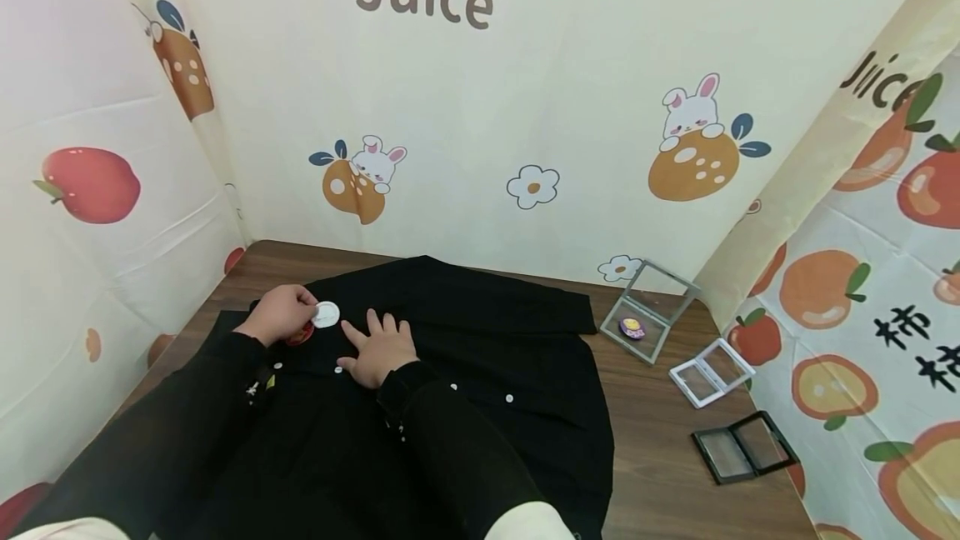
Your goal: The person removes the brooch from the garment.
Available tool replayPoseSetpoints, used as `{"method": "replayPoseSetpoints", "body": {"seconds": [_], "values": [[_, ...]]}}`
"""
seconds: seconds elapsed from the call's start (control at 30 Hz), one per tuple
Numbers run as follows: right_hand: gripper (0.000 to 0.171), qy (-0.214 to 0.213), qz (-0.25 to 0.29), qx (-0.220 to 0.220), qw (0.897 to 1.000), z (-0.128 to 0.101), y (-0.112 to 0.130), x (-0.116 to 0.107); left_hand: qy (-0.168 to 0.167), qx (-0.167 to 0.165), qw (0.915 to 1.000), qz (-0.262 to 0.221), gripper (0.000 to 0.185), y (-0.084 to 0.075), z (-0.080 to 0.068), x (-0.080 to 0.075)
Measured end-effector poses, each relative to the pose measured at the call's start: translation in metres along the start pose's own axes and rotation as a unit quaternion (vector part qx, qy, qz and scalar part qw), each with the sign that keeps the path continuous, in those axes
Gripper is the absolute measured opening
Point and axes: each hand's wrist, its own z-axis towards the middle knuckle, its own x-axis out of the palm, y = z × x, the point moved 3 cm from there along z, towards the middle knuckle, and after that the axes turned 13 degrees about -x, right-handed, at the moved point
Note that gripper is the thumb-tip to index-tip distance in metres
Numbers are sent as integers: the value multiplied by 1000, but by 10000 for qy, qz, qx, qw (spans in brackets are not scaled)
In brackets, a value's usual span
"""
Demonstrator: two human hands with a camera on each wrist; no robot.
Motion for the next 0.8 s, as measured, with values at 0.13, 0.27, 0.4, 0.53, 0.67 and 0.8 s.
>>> {"method": "replayPoseSetpoints", "body": {"seconds": [0.13, 0.27, 0.4, 0.53, 0.67, 0.8], "values": [[70, -471, 101, -35, 9988, 1, -4, -3, -203, 151, 9995, -172, 19, 0, -1, -1], [65, -1067, 391, -72, 9935, 4, -11, -4, -213, 109, 9991, -345, 21, -3, -7, -3], [46, -1661, 680, -78, 9837, -1, -17, -12, -144, 79, 9985, -514, 22, -8, -15, -4], [35, -2003, 1172, -8, 9727, -9, -22, -19, -138, 134, 9972, -716, 23, -13, -21, -1], [33, -2211, 1837, 133, 9577, -19, -28, -24, -204, 228, 9944, -1011, 23, -20, -28, 3], [34, -2449, 2344, 276, 9404, -30, -34, -28, -285, 307, 9894, -1393, 24, -30, -36, 10]]}}
